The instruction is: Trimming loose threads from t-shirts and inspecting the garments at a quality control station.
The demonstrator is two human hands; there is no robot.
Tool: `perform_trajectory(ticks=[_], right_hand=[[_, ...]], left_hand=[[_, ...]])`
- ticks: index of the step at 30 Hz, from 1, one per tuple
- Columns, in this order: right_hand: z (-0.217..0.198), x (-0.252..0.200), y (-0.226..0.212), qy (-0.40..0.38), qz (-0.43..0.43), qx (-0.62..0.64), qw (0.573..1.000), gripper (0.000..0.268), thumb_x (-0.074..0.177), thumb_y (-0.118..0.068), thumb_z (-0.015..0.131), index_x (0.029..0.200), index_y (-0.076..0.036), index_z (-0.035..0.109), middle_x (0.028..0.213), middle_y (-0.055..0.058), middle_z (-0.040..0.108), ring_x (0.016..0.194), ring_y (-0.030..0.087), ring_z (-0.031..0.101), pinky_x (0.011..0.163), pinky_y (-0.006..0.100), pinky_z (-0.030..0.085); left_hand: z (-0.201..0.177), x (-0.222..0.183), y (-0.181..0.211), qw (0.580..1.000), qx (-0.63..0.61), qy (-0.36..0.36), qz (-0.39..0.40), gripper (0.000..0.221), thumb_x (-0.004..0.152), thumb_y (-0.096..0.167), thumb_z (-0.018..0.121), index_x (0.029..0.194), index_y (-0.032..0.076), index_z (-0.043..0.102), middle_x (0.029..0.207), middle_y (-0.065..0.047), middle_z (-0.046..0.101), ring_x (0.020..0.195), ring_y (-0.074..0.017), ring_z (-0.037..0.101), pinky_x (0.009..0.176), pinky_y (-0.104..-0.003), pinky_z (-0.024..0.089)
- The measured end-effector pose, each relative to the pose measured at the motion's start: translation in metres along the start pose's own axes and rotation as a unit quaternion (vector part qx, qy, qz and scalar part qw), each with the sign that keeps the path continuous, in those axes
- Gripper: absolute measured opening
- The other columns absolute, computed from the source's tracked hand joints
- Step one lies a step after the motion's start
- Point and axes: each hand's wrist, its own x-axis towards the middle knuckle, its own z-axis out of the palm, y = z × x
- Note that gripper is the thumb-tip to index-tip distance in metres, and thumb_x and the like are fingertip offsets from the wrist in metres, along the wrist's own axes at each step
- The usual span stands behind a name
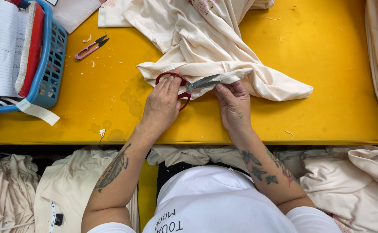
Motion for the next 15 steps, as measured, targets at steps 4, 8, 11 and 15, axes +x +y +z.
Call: perform_trajectory(ticks=[4,8,11,15], right_hand=[[0.001,0.000,0.000,-0.004,0.001,0.001,1.000,0.031,0.088,0.012,0.073,0.115,-0.002,0.069,0.105,0.012,0.076,0.098,0.020,0.076,0.095,0.034,0.064],[0.004,-0.002,-0.002,-0.007,0.001,-0.001,1.000,0.032,0.088,0.012,0.073,0.116,-0.002,0.069,0.106,0.012,0.076,0.100,0.020,0.076,0.096,0.034,0.064],[0.006,-0.002,-0.003,-0.006,0.003,-0.006,1.000,0.032,0.088,0.012,0.073,0.117,-0.002,0.068,0.107,0.013,0.076,0.100,0.020,0.076,0.096,0.034,0.064],[0.005,-0.002,-0.001,0.000,0.004,-0.009,1.000,0.034,0.089,0.011,0.072,0.120,-0.002,0.067,0.107,0.013,0.076,0.100,0.020,0.076,0.095,0.033,0.064]], left_hand=[[-0.011,0.003,0.006,1.000,-0.020,-0.020,-0.006,0.059,0.078,-0.004,0.073,0.133,0.000,0.051,0.118,-0.024,0.065,0.118,-0.0381,0.065,0.105,-0.047,0.050],[-0.013,0.000,0.005,0.999,-0.033,-0.032,-0.006,0.056,0.080,-0.004,0.069,0.133,0.001,0.052,0.117,-0.022,0.067,0.117,-0.0361,0.067,0.102,-0.045,0.053],[-0.008,-0.006,0.001,0.998,-0.037,-0.038,-0.025,0.053,0.082,0.000,0.071,0.133,0.003,0.055,0.113,-0.017,0.069,0.109,-0.0306,0.071,0.095,-0.041,0.057],[-0.008,-0.005,0.002,1.000,-0.001,0.030,0.006,0.059,0.080,-0.005,0.071,0.136,-0.001,0.052,0.122,-0.023,0.064,0.117,-0.0367,0.065,0.103,-0.046,0.052]])
